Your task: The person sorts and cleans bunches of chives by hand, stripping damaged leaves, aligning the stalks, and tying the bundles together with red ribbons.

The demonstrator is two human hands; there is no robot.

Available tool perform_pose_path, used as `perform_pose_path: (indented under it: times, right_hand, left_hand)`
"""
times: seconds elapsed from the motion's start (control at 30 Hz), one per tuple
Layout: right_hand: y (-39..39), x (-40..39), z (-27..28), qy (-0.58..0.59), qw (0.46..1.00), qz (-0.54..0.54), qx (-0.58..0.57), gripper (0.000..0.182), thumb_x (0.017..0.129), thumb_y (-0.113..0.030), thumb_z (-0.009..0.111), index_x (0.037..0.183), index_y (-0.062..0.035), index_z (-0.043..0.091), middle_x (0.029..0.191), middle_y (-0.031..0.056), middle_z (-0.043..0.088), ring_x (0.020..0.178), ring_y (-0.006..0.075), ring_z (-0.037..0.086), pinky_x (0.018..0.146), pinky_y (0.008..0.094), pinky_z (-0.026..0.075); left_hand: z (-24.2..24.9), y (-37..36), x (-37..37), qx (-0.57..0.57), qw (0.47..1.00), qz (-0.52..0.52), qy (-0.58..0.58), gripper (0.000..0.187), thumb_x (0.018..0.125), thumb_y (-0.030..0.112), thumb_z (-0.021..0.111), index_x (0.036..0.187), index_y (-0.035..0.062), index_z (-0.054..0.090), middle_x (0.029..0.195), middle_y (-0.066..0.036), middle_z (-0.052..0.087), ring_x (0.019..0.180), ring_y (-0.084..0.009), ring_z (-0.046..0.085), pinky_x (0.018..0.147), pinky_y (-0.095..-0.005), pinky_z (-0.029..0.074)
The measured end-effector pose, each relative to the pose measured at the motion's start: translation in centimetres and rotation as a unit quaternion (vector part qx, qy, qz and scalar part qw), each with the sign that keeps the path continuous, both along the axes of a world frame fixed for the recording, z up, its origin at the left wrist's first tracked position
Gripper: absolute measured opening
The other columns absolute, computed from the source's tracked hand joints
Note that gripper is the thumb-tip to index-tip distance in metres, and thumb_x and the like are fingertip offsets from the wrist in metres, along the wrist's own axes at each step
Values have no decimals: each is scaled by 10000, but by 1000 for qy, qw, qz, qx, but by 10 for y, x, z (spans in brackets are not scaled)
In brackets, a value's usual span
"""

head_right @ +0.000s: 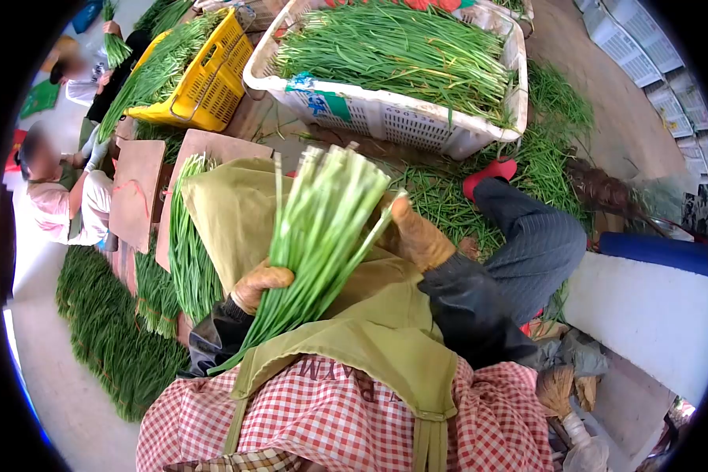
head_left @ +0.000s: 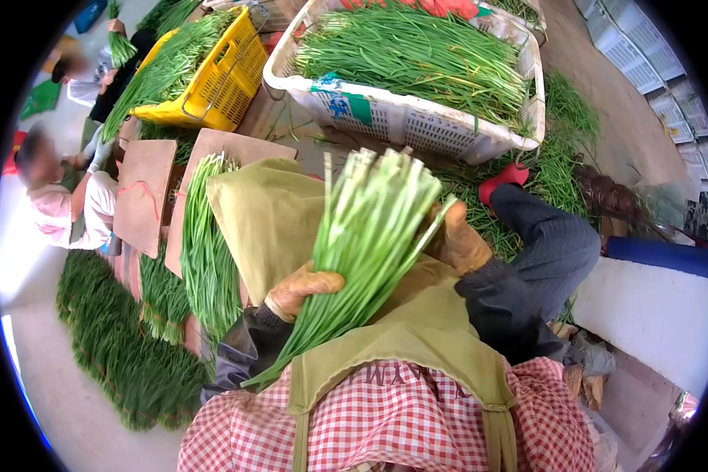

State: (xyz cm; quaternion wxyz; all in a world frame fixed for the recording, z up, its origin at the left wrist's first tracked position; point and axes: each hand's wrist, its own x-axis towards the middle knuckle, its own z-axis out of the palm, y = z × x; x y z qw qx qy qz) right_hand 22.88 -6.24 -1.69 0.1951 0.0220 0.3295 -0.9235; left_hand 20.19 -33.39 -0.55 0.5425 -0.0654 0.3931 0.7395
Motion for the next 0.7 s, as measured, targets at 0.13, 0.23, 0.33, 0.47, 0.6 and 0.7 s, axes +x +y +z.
perform_pose_path:
  times: [0.13,0.23,0.33,0.47,0.6,0.7]
  right_hand:
    - [-5,-38,11,89,994,-26,-55,1033,760,-552,721,1506,-75,188,1420,175,429,1248,292,491,1036,413,425]
    - [-11,-44,4,68,994,-40,-71,946,814,-444,714,1499,-55,190,1374,195,477,1244,305,500,1042,419,429]
    - [-13,-42,6,74,993,-75,-50,966,805,-474,715,1484,-11,207,1405,174,445,1261,275,484,1059,415,412]
    - [-16,-47,-7,81,991,-71,-77,979,792,-459,733,1493,-35,197,1449,168,380,1305,275,430,1062,432,409]
    - [-20,-46,8,82,994,-56,-48,965,767,-446,739,1498,-80,225,1449,204,367,1310,309,415,1055,452,412]
    - [-18,-48,9,81,995,-53,-26,956,754,-360,759,1496,-77,227,1433,200,391,1243,300,485,1022,446,450]
  left_hand:
    - [18,23,-4,-76,982,-37,170,772,825,167,725,1449,10,297,1317,-122,523,1166,-192,525,1000,-343,420]
    - [29,31,-2,-98,947,-3,305,801,913,245,644,1516,68,148,1424,-85,430,1303,-181,401,1087,-333,307]
    - [23,30,-3,-138,844,-13,518,610,997,265,475,1509,77,202,1405,-138,460,1292,-228,441,1052,-323,339]
    - [33,31,-5,-202,846,-22,493,488,1018,253,433,1443,27,353,1249,-132,584,1145,-205,561,967,-291,422]
    - [15,31,1,-124,938,47,319,461,1017,270,447,1397,11,412,1169,-72,612,1064,-135,563,924,-253,440]
    - [28,31,2,-111,951,88,275,337,1012,215,462,1253,-14,520,1054,-23,616,947,-82,545,840,-227,453]
